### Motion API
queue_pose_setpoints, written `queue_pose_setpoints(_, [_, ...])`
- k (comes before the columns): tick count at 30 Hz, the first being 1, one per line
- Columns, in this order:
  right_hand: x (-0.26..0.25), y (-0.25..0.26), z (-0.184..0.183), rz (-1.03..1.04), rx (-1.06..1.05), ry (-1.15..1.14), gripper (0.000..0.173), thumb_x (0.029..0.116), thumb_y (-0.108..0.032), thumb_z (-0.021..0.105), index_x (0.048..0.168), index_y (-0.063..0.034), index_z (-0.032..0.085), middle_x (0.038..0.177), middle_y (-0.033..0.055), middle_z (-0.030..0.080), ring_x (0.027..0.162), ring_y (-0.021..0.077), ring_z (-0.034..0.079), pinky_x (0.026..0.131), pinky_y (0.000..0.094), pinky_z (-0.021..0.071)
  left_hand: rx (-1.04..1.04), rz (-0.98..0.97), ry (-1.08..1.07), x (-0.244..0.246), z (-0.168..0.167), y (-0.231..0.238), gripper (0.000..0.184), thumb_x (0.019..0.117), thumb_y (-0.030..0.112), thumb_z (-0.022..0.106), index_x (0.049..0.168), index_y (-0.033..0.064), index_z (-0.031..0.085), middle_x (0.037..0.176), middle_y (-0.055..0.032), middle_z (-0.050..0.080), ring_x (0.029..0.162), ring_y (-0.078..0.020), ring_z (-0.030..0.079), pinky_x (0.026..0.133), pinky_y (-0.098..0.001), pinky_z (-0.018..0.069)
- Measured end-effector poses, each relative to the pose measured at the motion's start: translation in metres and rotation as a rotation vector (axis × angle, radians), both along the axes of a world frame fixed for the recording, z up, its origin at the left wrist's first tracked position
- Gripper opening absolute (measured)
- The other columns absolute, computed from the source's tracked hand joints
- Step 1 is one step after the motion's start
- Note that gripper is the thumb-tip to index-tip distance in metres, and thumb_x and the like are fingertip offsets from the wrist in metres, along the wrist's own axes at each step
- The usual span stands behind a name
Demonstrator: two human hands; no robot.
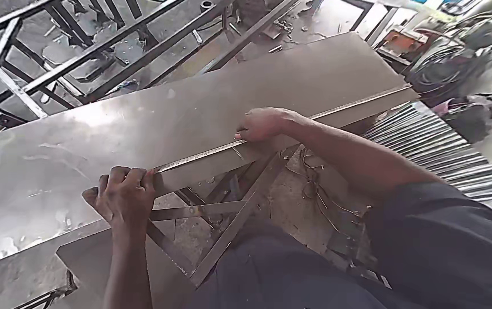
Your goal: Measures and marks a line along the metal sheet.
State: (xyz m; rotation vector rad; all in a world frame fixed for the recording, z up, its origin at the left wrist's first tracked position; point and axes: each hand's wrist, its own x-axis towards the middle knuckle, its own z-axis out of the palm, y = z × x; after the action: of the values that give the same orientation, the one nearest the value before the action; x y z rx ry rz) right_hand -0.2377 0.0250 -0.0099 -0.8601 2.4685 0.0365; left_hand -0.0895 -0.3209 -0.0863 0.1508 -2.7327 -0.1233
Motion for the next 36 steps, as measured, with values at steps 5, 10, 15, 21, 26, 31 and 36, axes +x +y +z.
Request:
queue_pose_setpoints(5, [-0.005,-0.008,0.002,0.011,0.088,0.001,0.042,0.1084,-0.042,0.045,0.093,-0.0126,0.070,0.084,0.0086,0.065,0.084,0.0284,0.065,0.071,0.0539,0.0501,0.010,0.002,-0.001,0.000,0.000,0.001,0.041,0.1003,0.053,0.055,0.103,0.0171,0.076,0.111,-0.0126,0.071,0.106,-0.0378,0.065,0.093,-0.0671,0.0391])
queue_pose_setpoints(10, [-0.008,-0.016,0.006,0.003,0.160,-0.003,0.041,0.1062,-0.045,0.048,0.090,-0.0146,0.070,0.082,0.0081,0.064,0.083,0.0295,0.065,0.067,0.0570,0.0492,0.021,0.001,0.016,0.001,-0.003,0.000,0.041,0.1009,0.052,0.055,0.103,0.0173,0.076,0.110,-0.0119,0.070,0.105,-0.0373,0.064,0.092,-0.0651,0.0394])
queue_pose_setpoints(15, [-0.010,-0.023,0.010,-0.030,0.224,-0.029,0.040,0.1051,-0.046,0.050,0.090,-0.0154,0.072,0.082,0.0083,0.065,0.083,0.0296,0.066,0.067,0.0575,0.0493,0.041,0.002,0.033,0.001,-0.004,-0.001,0.041,0.1001,0.053,0.056,0.102,0.0180,0.076,0.111,-0.0108,0.071,0.106,-0.0356,0.065,0.094,-0.0643,0.0398])
queue_pose_setpoints(21, [-0.005,-0.037,0.014,-0.151,0.207,0.161,0.037,0.0947,-0.046,0.059,0.083,-0.0126,0.069,0.080,0.0123,0.064,0.082,0.0351,0.065,0.065,0.0600,0.0471,0.039,0.001,0.001,0.002,-0.001,0.002,0.038,0.1006,0.049,0.056,0.102,0.0174,0.075,0.112,-0.0113,0.071,0.109,-0.0364,0.064,0.095,-0.0649,0.0396])
queue_pose_setpoints(26, [-0.007,-0.029,0.026,-0.178,0.131,0.145,0.039,0.1040,-0.045,0.049,0.092,-0.0152,0.071,0.087,0.0105,0.067,0.089,0.0337,0.066,0.069,0.0599,0.0495,0.003,-0.015,0.040,-0.001,-0.002,-0.001,0.037,0.0994,0.048,0.056,0.100,0.0178,0.077,0.108,-0.0110,0.072,0.105,-0.0368,0.066,0.092,-0.0651,0.0401])
queue_pose_setpoints(31, [-0.004,-0.018,0.012,-0.105,0.133,0.004,0.038,0.1040,-0.046,0.053,0.095,-0.0144,0.072,0.087,0.0096,0.066,0.088,0.0314,0.066,0.070,0.0591,0.0496,-0.003,-0.012,0.049,-0.001,-0.003,0.000,0.037,0.0983,0.047,0.055,0.097,0.0169,0.077,0.106,-0.0115,0.073,0.102,-0.0378,0.067,0.090,-0.0656,0.0406])
queue_pose_setpoints(36, [-0.007,-0.019,0.013,-0.091,0.159,-0.006,0.037,0.1038,-0.046,0.053,0.095,-0.0160,0.072,0.085,0.0091,0.066,0.085,0.0307,0.065,0.068,0.0581,0.0491,-0.011,-0.008,0.046,-0.001,-0.001,0.001,0.039,0.0985,0.049,0.055,0.095,0.0169,0.077,0.106,-0.0112,0.074,0.104,-0.0374,0.067,0.091,-0.0655,0.0401])
